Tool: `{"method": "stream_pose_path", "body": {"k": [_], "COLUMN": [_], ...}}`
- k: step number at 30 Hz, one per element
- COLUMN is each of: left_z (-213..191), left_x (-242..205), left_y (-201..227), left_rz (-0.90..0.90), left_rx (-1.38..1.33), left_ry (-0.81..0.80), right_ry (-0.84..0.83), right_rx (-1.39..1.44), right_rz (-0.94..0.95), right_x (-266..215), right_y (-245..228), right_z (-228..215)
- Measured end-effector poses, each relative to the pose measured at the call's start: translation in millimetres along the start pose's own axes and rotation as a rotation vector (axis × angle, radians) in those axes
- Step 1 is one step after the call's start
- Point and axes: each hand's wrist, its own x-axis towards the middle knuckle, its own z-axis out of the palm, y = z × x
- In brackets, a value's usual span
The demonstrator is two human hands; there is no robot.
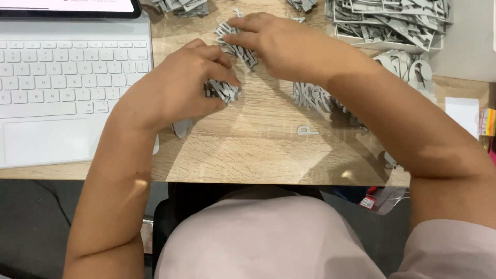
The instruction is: Sorting and organizing small grey foam cutouts of letters and shapes on a wooden desk.
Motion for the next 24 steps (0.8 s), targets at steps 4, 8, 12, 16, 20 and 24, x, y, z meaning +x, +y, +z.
{"method": "stream_pose_path", "body": {"k": [4,8,12,16,20,24], "left_z": [-3,-4,-4,4,1,-11], "left_x": [-2,-2,0,1,0,-18], "left_y": [-3,-4,-1,-11,-11,10], "left_rz": [-0.070,-0.172,-0.197,-0.120,-0.080,0.070], "left_rx": [-0.033,-0.030,-0.013,0.015,0.063,0.141], "left_ry": [0.015,0.077,0.117,0.178,0.207,0.406], "right_ry": [0.024,-0.037,-0.018,0.041,0.296,0.539], "right_rx": [-0.027,-0.031,-0.090,-0.153,-0.105,-0.059], "right_rz": [0.011,0.105,0.089,0.024,0.030,0.168], "right_x": [-23,-55,-88,-107,-126,-164], "right_y": [-21,-51,-87,-112,-121,-101], "right_z": [0,8,19,41,40,47]}}
